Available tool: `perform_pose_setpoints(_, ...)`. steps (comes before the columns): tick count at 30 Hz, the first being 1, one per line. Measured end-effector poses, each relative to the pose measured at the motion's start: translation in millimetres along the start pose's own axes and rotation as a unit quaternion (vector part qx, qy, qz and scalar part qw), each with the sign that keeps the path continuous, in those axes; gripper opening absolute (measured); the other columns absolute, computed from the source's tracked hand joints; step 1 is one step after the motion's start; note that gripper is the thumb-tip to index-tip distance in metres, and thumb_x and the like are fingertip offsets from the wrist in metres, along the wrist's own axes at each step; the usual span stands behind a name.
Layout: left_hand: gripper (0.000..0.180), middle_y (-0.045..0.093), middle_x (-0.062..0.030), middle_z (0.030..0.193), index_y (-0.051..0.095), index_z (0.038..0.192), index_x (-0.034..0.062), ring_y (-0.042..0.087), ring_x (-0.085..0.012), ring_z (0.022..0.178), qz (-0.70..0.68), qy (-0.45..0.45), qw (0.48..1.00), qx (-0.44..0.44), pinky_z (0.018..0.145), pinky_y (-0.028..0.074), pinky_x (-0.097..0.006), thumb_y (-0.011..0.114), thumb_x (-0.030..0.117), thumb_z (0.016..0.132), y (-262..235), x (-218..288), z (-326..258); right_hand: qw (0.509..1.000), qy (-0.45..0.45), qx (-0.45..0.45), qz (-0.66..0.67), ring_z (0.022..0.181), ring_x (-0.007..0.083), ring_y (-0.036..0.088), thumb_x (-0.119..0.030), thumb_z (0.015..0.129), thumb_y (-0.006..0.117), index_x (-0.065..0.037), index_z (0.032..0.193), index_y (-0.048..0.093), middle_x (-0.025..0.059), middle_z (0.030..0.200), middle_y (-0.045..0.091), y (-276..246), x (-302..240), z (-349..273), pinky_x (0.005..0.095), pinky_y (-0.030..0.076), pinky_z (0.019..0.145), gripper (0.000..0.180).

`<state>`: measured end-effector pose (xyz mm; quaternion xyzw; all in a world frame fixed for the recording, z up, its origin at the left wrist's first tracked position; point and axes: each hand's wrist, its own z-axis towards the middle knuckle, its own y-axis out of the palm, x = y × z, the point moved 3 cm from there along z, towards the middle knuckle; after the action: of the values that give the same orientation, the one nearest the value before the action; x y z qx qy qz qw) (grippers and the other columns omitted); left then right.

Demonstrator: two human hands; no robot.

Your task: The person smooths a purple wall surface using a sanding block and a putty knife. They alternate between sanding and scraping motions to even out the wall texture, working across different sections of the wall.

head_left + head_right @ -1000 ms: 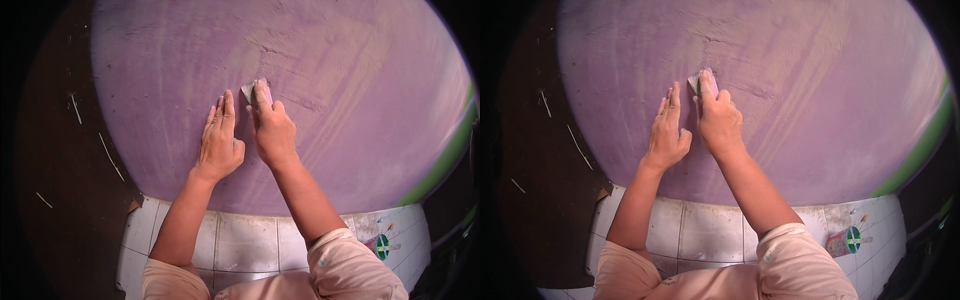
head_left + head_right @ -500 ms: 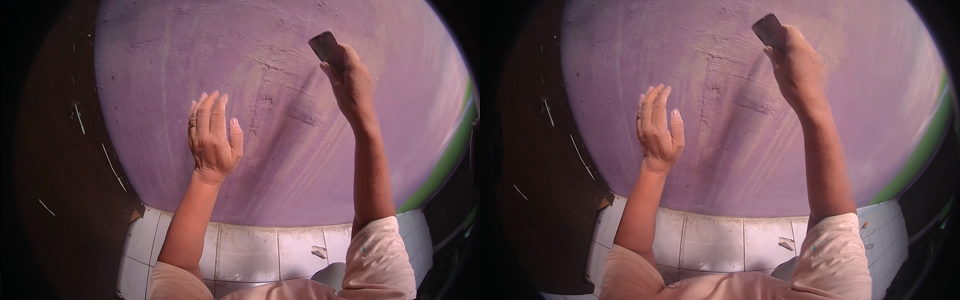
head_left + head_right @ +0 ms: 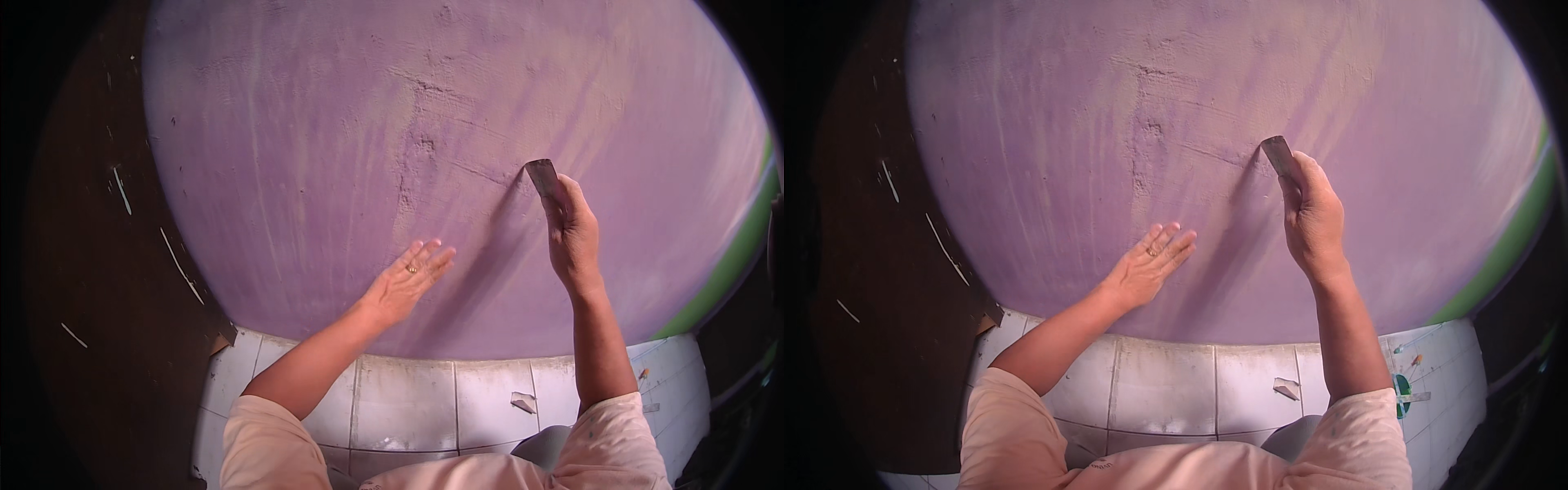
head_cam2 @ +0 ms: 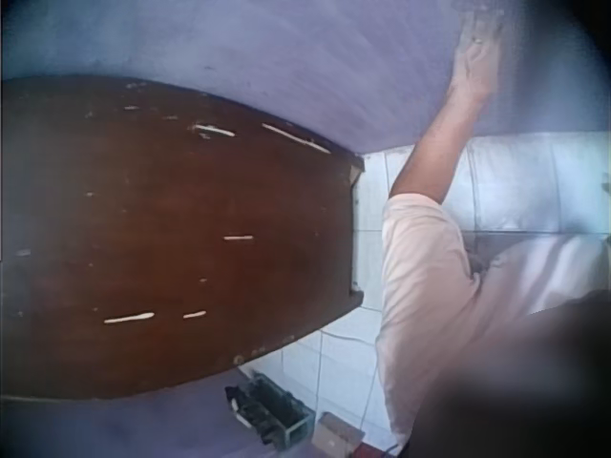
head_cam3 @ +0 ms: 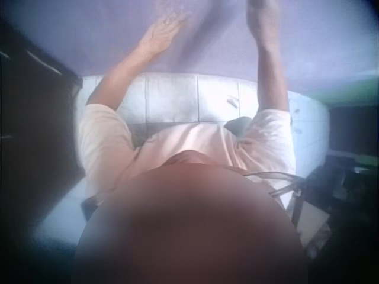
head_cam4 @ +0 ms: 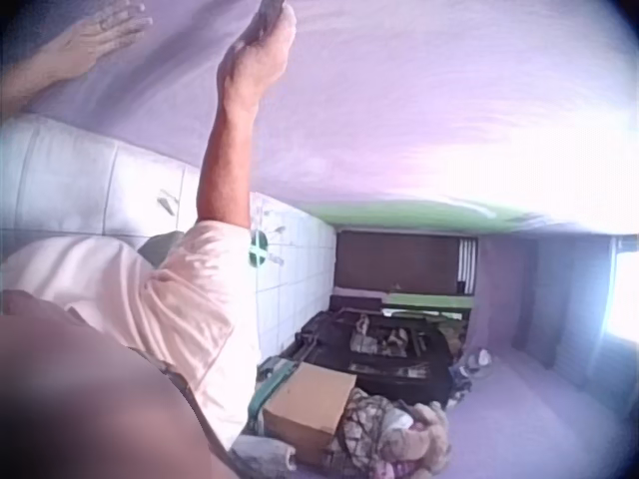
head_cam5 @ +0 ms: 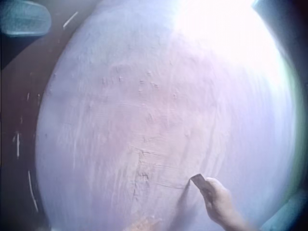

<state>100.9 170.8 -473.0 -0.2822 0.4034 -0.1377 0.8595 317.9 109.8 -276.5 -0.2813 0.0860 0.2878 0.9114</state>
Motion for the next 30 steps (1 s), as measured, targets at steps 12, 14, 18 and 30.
perform_pose_setpoints(12, 0.021, 0.069, -0.0169, 0.091, 0.07, 0.101, -0.0022, 0.067, -0.0351, 0.084, -0.437, -0.246, 0.863, -0.066, 0.078, 0.054, -0.044, 0.064, 0.014, 0.089, -15, -6, -84, 0.942, -0.06, -0.155, -0.292, 0.074, 0.0303, 0.067, -0.025, 0.093, 0.068, -0.004, 0.089, 0.06, 0.0114, 0.078, 0.066, 12, -22, -22, 0.0418, 0.051, 0.063, 0.023)
perform_pose_setpoints(14, 0.019, 0.069, -0.0163, 0.089, 0.07, 0.1, -0.0013, 0.067, -0.0332, 0.08, -0.401, -0.308, 0.863, 0.004, 0.074, 0.053, -0.042, 0.065, 0.012, 0.089, -14, -29, -98, 0.946, -0.079, -0.138, -0.282, 0.07, 0.0304, 0.067, -0.024, 0.093, 0.067, -0.005, 0.084, 0.056, 0.0111, 0.079, 0.065, 41, -24, -35, 0.0429, 0.051, 0.06, 0.023)
perform_pose_setpoints(18, 0.013, 0.066, -0.0135, 0.084, 0.069, 0.094, 0.0004, 0.065, -0.0325, 0.078, -0.362, -0.397, 0.842, 0.051, 0.072, 0.052, -0.043, 0.065, 0.011, 0.087, -16, -55, -120, 0.929, -0.136, -0.212, -0.271, 0.072, 0.0309, 0.067, -0.016, 0.093, 0.058, -0.007, 0.085, 0.057, 0.0111, 0.08, 0.063, 111, -25, -95, 0.0432, 0.053, 0.066, 0.011)
perform_pose_setpoints(30, 0.042, 0.055, -0.0216, 0.13, 0.059, 0.123, -0.0026, 0.061, -0.0319, 0.113, -0.443, -0.66, 0.603, -0.066, 0.097, 0.049, -0.04, 0.067, 0.021, 0.09, 36, -29, -162, 0.94, -0.117, -0.226, -0.229, 0.075, 0.03, 0.067, -0.018, 0.092, 0.057, -0.01, 0.086, 0.058, 0.0095, 0.083, 0.062, 173, -33, -144, 0.0419, 0.051, 0.066, 0.01)
